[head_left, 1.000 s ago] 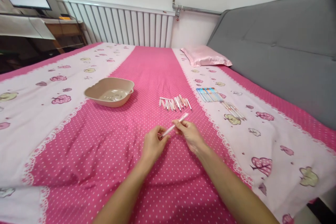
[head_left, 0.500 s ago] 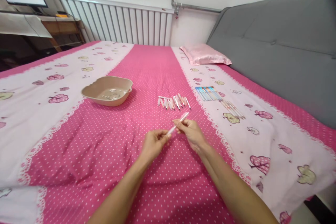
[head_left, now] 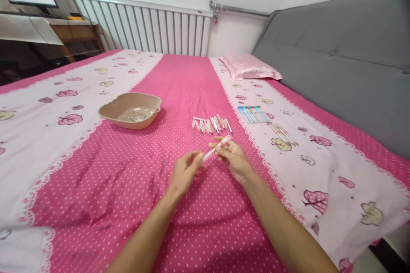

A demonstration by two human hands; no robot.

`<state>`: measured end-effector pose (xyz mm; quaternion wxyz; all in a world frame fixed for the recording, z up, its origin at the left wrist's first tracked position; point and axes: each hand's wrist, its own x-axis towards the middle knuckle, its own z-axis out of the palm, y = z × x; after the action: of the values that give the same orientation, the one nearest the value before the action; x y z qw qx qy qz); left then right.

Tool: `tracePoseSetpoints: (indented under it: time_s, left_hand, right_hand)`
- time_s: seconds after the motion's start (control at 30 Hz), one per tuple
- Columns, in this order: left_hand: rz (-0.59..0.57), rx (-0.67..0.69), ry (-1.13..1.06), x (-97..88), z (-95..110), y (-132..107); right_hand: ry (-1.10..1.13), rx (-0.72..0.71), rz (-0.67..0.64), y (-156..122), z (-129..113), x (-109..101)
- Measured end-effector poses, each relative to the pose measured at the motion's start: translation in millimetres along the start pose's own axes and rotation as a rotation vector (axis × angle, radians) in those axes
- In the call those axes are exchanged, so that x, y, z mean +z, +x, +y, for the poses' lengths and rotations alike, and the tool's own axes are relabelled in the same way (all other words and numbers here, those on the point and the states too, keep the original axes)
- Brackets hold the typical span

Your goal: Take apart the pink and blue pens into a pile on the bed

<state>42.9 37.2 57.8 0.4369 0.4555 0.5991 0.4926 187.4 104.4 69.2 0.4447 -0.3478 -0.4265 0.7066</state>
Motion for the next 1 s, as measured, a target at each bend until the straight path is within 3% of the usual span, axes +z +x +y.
tracePoseSetpoints:
  time_s: [0.13,0.23,0.37,0.53,0.63,0.77,0.9,1.0]
  left_hand:
    - [0.137,0.273,0.312,3.4,-3.5,-1.2]
    - [0.194,0.382,0.437,4.3,-5.1,-2.1]
    - [0.192,0.327,0.413,3.0,-2.2,-2.7]
    - [0.090,0.102,0.214,0.1,-3.3,-0.4]
    - [0.101,0.005,0.160,-2.4,-7.7,1.2]
    - [0.182,0.107,0.206,-2.9,-8.1,0.6]
    - [0.192,0.258,0.282,0.9,-4.2,-1.6]
    - [0.217,0.296,0.315,2.4,-1.9,-2.5]
  right_hand:
    - [-0.005,-0.008,0.026,-0.4,2.8,2.0]
    - [0.008,0.002,0.030,-0.7,4.0,2.8]
    - [0.028,-0.009,0.037,-1.3,3.6,3.4]
    - [0.052,-0.014,0.028,-2.0,2.4,4.3]
    - [0.059,-0.012,0.030,-1.8,2.3,4.5]
    - [0.059,-0.025,0.037,-1.0,2.4,3.7]
    - [0.075,-0.029,0.046,-0.7,3.6,2.7]
    - [0.105,-0.013,0.036,-0.7,4.3,2.3]
